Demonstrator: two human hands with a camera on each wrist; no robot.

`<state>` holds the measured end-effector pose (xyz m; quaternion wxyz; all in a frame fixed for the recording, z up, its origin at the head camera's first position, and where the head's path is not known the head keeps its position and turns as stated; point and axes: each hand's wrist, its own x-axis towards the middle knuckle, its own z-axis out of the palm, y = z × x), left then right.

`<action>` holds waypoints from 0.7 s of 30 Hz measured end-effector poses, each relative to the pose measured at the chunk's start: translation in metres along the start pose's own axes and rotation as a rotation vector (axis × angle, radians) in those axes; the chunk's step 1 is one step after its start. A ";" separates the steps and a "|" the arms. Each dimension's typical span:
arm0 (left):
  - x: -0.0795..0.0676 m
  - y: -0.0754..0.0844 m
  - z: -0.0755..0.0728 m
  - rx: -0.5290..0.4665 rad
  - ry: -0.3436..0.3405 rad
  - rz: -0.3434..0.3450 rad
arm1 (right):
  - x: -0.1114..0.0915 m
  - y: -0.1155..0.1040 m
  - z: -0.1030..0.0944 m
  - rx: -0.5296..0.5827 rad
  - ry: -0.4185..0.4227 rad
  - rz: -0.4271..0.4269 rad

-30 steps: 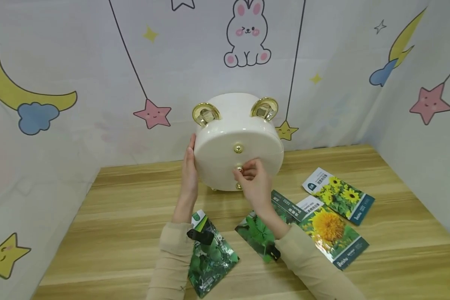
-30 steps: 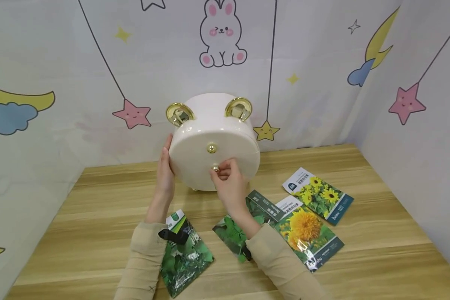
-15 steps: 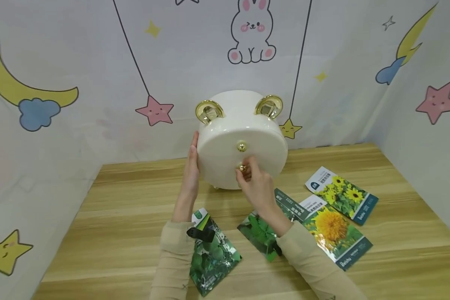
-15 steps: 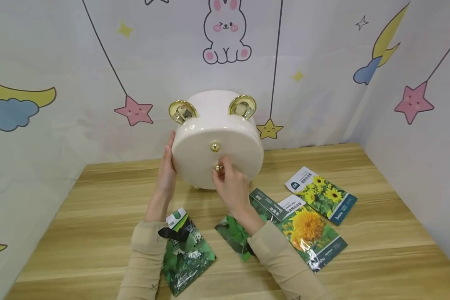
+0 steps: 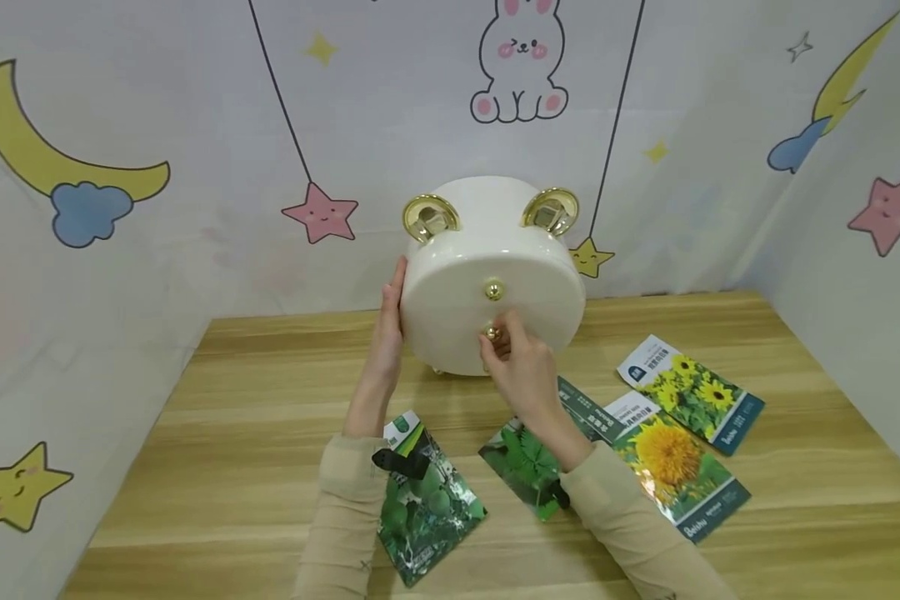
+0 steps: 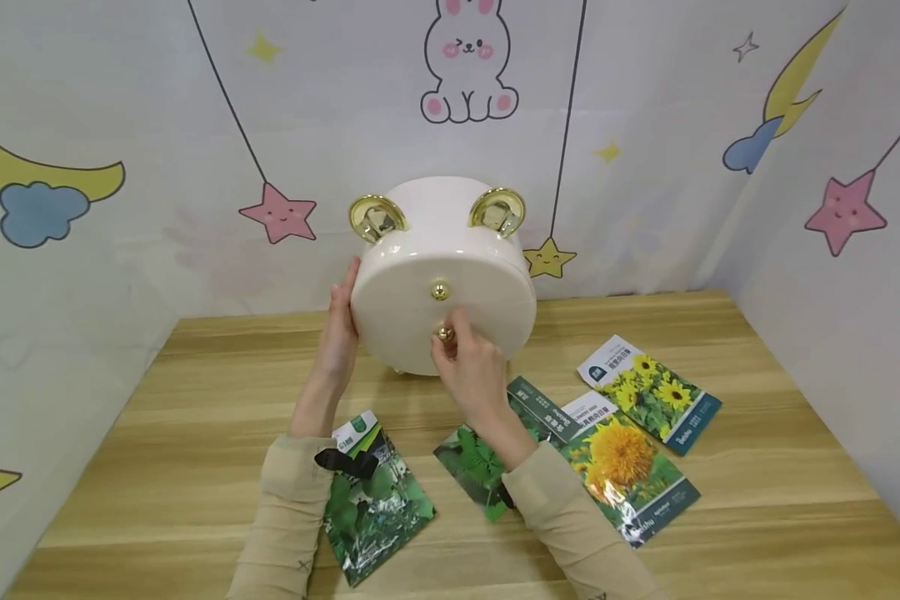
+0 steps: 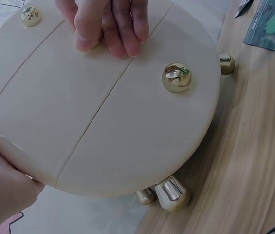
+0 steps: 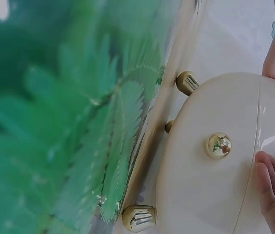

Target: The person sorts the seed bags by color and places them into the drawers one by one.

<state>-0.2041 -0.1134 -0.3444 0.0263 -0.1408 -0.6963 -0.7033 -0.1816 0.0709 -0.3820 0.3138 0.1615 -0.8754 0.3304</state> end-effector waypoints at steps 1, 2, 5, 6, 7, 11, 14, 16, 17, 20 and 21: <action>0.000 0.000 0.000 -0.001 -0.003 0.002 | 0.000 0.000 0.000 -0.002 0.001 0.001; 0.000 0.000 0.000 -0.001 -0.004 0.002 | 0.000 0.001 0.000 -0.004 0.002 0.001; 0.000 0.000 -0.001 -0.005 -0.006 -0.007 | -0.001 0.001 0.000 0.002 0.010 -0.002; 0.000 -0.001 -0.001 -0.009 -0.006 -0.011 | -0.001 0.001 0.000 0.005 0.014 -0.004; 0.000 -0.001 -0.001 -0.013 -0.008 -0.011 | -0.001 0.001 0.000 0.007 0.016 -0.004; 0.000 -0.002 -0.002 -0.023 -0.014 -0.011 | -0.003 0.002 -0.001 0.019 0.023 -0.010; 0.000 -0.002 -0.002 -0.026 -0.017 -0.005 | -0.004 0.001 -0.002 0.033 0.032 -0.018; 0.000 -0.002 -0.002 -0.030 -0.018 -0.006 | -0.005 0.001 -0.003 0.038 0.034 -0.021; 0.000 -0.002 -0.002 -0.033 -0.018 -0.008 | -0.005 0.001 -0.004 0.039 0.034 -0.024; 0.000 -0.003 -0.001 -0.038 -0.018 -0.011 | -0.007 0.000 -0.006 0.033 0.028 -0.031; 0.000 -0.003 -0.001 -0.040 -0.017 -0.012 | -0.008 0.000 -0.007 0.031 0.025 -0.033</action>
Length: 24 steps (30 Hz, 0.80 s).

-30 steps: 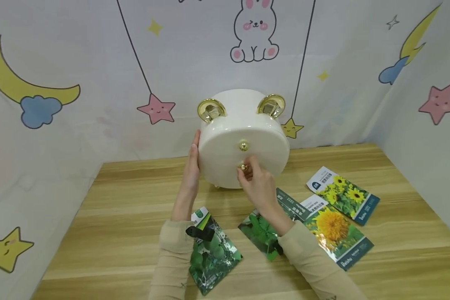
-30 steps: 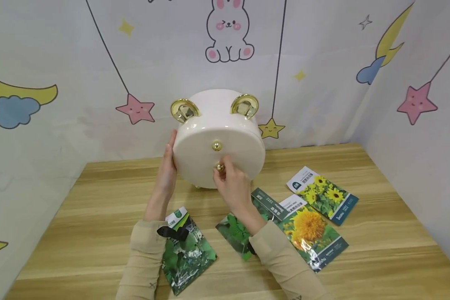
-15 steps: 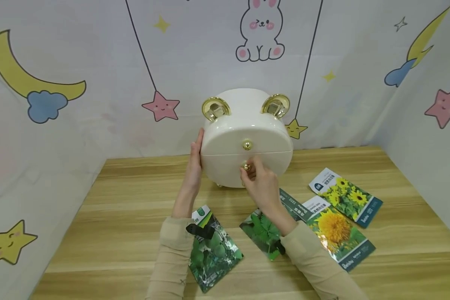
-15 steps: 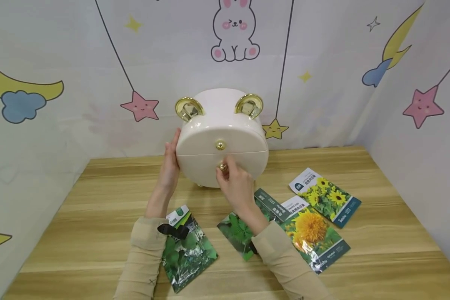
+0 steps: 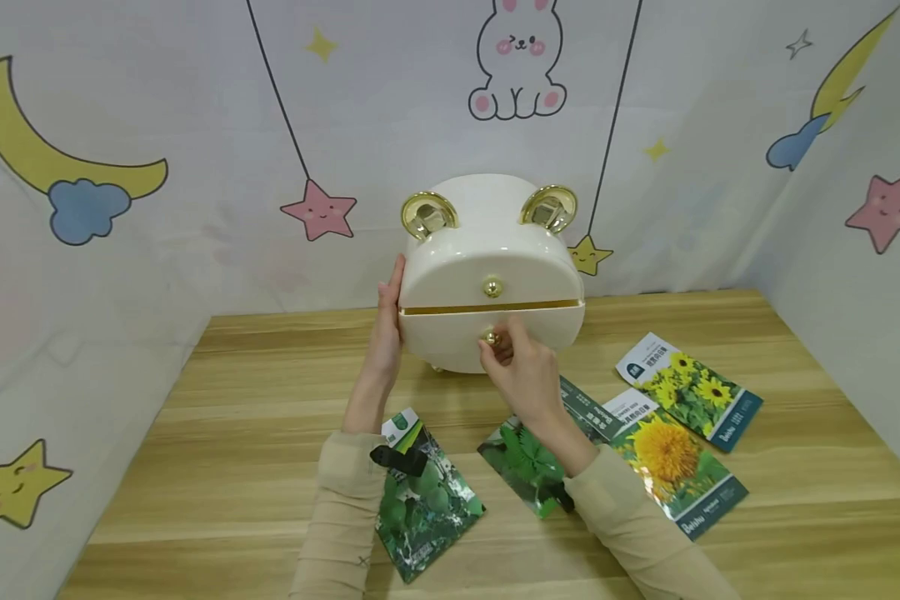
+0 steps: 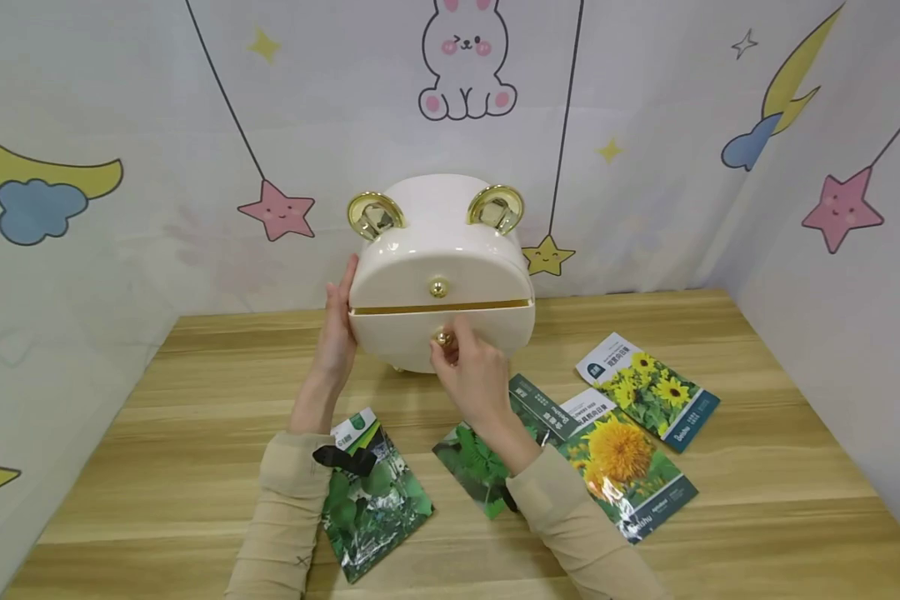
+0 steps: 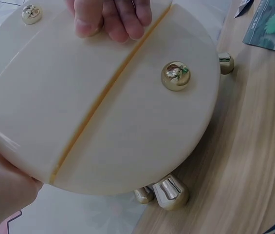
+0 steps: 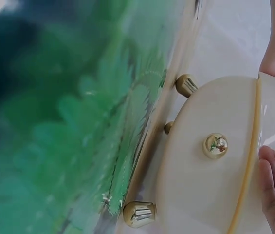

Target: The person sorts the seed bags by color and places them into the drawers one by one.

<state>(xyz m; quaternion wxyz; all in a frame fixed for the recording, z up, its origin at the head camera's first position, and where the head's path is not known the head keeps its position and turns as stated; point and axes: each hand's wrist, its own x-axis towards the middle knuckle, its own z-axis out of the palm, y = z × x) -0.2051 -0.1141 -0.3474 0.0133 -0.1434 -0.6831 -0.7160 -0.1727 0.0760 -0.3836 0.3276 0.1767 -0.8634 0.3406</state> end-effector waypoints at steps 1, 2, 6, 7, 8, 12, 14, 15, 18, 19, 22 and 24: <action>0.000 0.000 0.000 -0.002 0.001 -0.002 | -0.001 -0.001 -0.001 -0.001 -0.004 -0.001; 0.000 0.000 0.000 -0.003 0.001 -0.001 | -0.002 -0.001 -0.001 -0.002 -0.007 -0.004; 0.000 -0.001 -0.001 -0.012 -0.004 0.013 | -0.005 -0.002 -0.004 0.003 -0.015 -0.004; 0.000 -0.001 -0.001 -0.016 -0.007 0.015 | -0.006 -0.003 -0.005 0.003 -0.017 -0.005; 0.000 -0.001 -0.001 -0.019 -0.011 0.017 | -0.007 -0.003 -0.005 0.004 -0.019 -0.007; -0.002 -0.002 -0.003 -0.032 -0.017 0.016 | -0.011 -0.004 -0.008 -0.002 -0.035 -0.019; -0.002 -0.003 -0.003 -0.039 -0.021 0.014 | -0.013 -0.005 -0.010 -0.007 -0.041 -0.026; -0.002 -0.003 -0.004 -0.041 -0.024 0.016 | -0.014 -0.005 -0.011 -0.009 -0.042 -0.028; -0.002 -0.003 -0.003 -0.051 -0.037 0.019 | -0.017 -0.006 -0.013 -0.022 -0.042 -0.036; -0.002 -0.002 -0.003 -0.052 -0.039 0.018 | -0.018 -0.006 -0.014 -0.027 -0.044 -0.037; -0.001 -0.002 -0.002 -0.062 -0.046 0.024 | -0.020 -0.008 -0.018 -0.027 -0.050 -0.041; 0.000 -0.001 -0.002 -0.071 -0.050 0.030 | -0.022 -0.009 -0.020 -0.033 -0.054 -0.049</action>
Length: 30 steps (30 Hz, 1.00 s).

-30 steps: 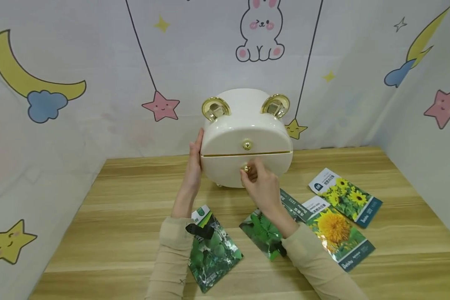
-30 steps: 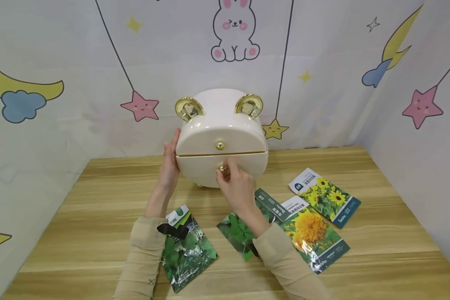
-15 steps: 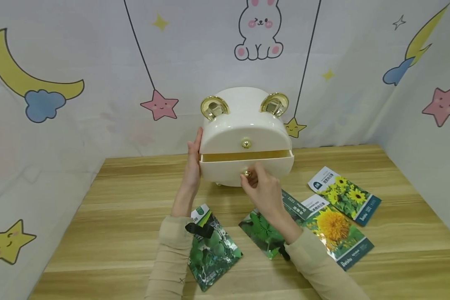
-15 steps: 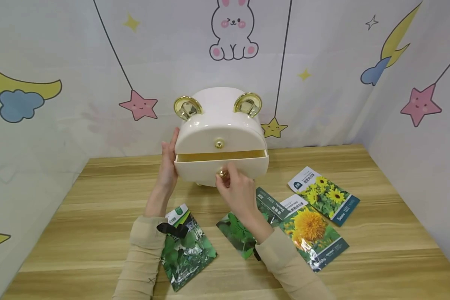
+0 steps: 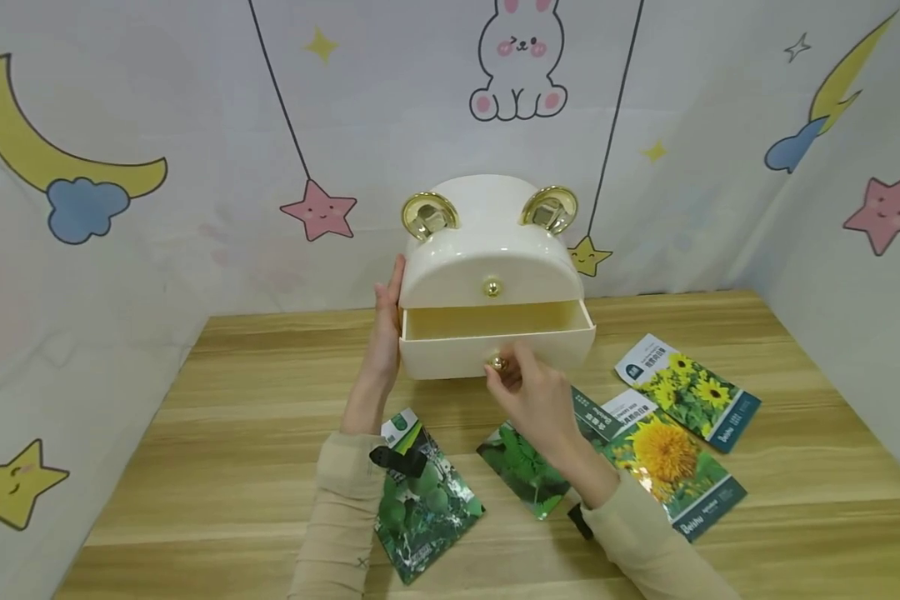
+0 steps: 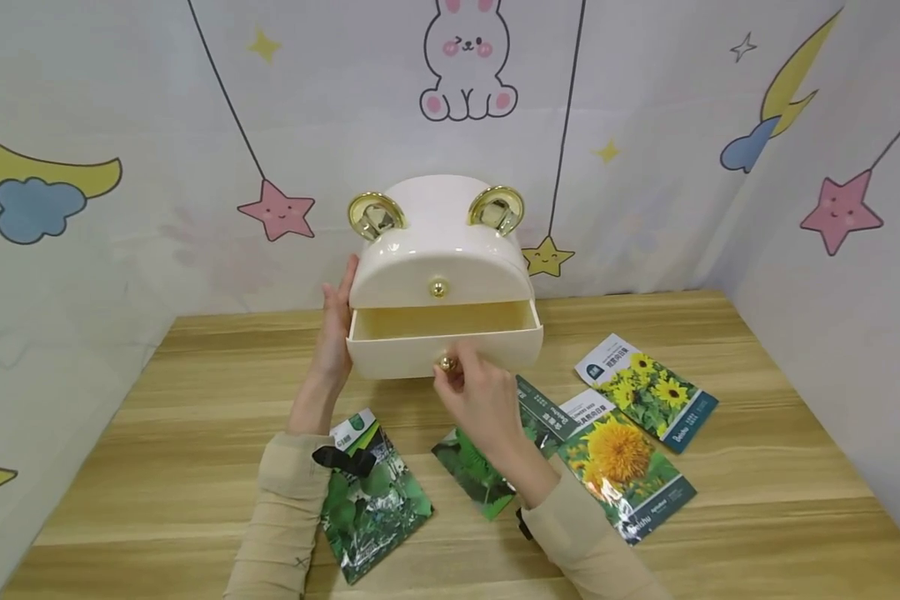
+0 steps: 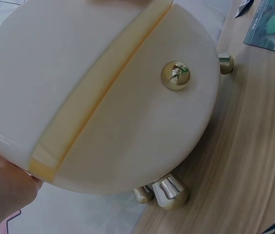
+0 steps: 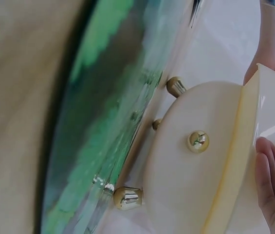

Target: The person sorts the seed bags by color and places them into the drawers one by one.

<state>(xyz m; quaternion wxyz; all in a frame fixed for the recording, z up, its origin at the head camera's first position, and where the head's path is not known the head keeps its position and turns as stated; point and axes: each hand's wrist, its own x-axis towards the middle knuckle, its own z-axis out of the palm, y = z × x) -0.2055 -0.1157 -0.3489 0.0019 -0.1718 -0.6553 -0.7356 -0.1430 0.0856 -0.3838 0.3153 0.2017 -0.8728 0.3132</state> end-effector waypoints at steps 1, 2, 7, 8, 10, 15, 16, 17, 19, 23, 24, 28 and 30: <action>0.000 0.000 0.000 -0.006 -0.003 0.002 | -0.001 -0.001 -0.001 0.002 -0.003 -0.004; 0.000 0.000 0.001 -0.017 -0.008 0.002 | -0.002 -0.002 -0.002 0.002 -0.004 -0.010; 0.000 0.001 0.001 -0.045 -0.015 -0.004 | -0.009 -0.006 -0.008 0.000 -0.010 -0.030; 0.001 0.001 0.001 -0.044 -0.014 -0.005 | -0.010 -0.007 -0.009 0.001 -0.012 -0.029; 0.001 0.001 0.001 -0.037 -0.011 -0.007 | -0.012 -0.008 -0.010 0.006 -0.015 -0.031; 0.002 0.001 0.001 -0.033 -0.007 -0.013 | -0.017 -0.012 -0.014 0.008 -0.007 -0.041; 0.002 0.000 0.001 -0.037 -0.008 -0.015 | -0.019 -0.013 -0.014 0.007 -0.004 -0.043; 0.002 0.000 0.001 -0.041 -0.010 -0.018 | -0.020 -0.013 -0.015 0.008 -0.002 -0.047; 0.001 0.000 0.001 -0.046 -0.012 -0.023 | -0.022 -0.015 -0.016 0.013 0.004 -0.058; 0.001 0.001 0.001 -0.043 -0.013 -0.023 | -0.025 -0.016 -0.018 0.034 0.009 -0.073; 0.001 0.001 0.001 -0.039 -0.012 -0.025 | -0.025 -0.016 -0.019 0.034 0.010 -0.074; 0.000 0.002 0.002 -0.029 -0.015 -0.022 | -0.028 -0.017 -0.020 0.025 0.007 -0.073; 0.000 0.002 0.002 -0.031 -0.018 -0.022 | -0.029 -0.018 -0.021 0.017 0.009 -0.072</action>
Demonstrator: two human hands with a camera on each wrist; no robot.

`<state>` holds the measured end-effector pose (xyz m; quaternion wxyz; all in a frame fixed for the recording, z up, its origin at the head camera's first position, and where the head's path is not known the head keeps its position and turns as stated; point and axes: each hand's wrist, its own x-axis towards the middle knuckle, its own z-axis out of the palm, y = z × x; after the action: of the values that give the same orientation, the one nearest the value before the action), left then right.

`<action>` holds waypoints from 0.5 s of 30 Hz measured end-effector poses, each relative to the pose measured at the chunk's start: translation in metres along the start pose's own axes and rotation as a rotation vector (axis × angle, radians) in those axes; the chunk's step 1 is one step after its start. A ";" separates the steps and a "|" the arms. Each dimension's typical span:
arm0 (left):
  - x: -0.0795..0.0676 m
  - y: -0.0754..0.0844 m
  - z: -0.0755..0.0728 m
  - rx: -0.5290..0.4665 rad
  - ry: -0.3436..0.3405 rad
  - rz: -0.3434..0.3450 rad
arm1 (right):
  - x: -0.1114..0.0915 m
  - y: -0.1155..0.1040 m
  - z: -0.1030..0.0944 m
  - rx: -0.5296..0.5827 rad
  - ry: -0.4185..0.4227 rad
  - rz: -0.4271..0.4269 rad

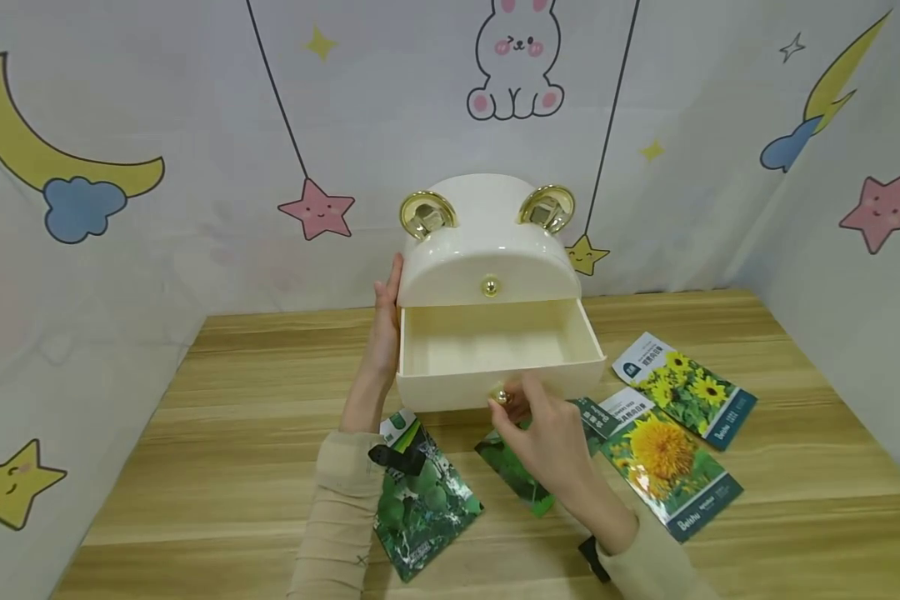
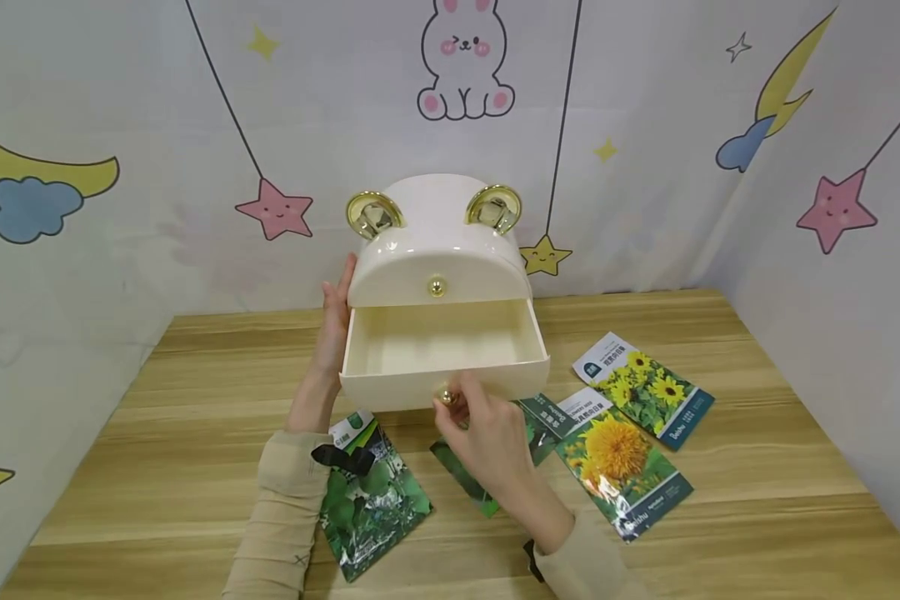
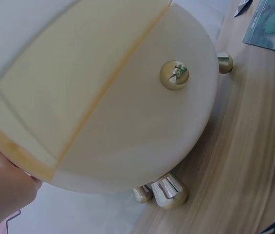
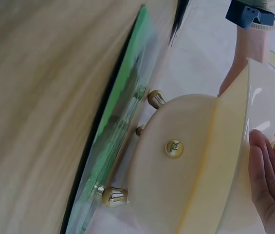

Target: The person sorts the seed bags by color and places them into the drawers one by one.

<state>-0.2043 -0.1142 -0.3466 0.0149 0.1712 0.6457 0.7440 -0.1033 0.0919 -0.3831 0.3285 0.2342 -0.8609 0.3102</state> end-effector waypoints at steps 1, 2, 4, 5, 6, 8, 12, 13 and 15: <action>0.000 0.000 0.000 -0.003 -0.003 0.003 | -0.001 0.000 -0.001 0.001 0.001 0.002; 0.000 0.000 0.000 -0.006 -0.005 0.005 | -0.001 -0.001 -0.001 -0.001 0.003 0.005; 0.001 0.000 0.001 -0.005 -0.006 0.007 | -0.002 -0.001 -0.002 -0.001 0.004 0.015; 0.001 0.000 0.001 -0.006 -0.007 0.007 | -0.003 -0.001 -0.003 0.001 0.002 0.016; 0.001 0.000 0.001 -0.006 -0.007 0.008 | -0.003 -0.002 -0.003 0.003 0.000 0.017; 0.001 0.000 0.000 -0.004 -0.006 0.005 | -0.004 -0.003 -0.004 0.003 -0.005 0.018; 0.001 -0.001 0.000 -0.001 -0.001 -0.007 | -0.005 -0.004 -0.005 -0.002 -0.014 0.022; 0.001 -0.001 0.000 0.000 0.000 -0.010 | -0.005 -0.005 -0.005 -0.001 -0.015 0.026; 0.001 -0.001 0.000 0.001 0.001 -0.012 | -0.006 -0.005 -0.005 0.002 -0.021 0.033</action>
<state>-0.2052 -0.1138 -0.3474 0.0189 0.1671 0.6471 0.7436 -0.0941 0.0929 -0.3819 0.3141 0.2234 -0.8676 0.3140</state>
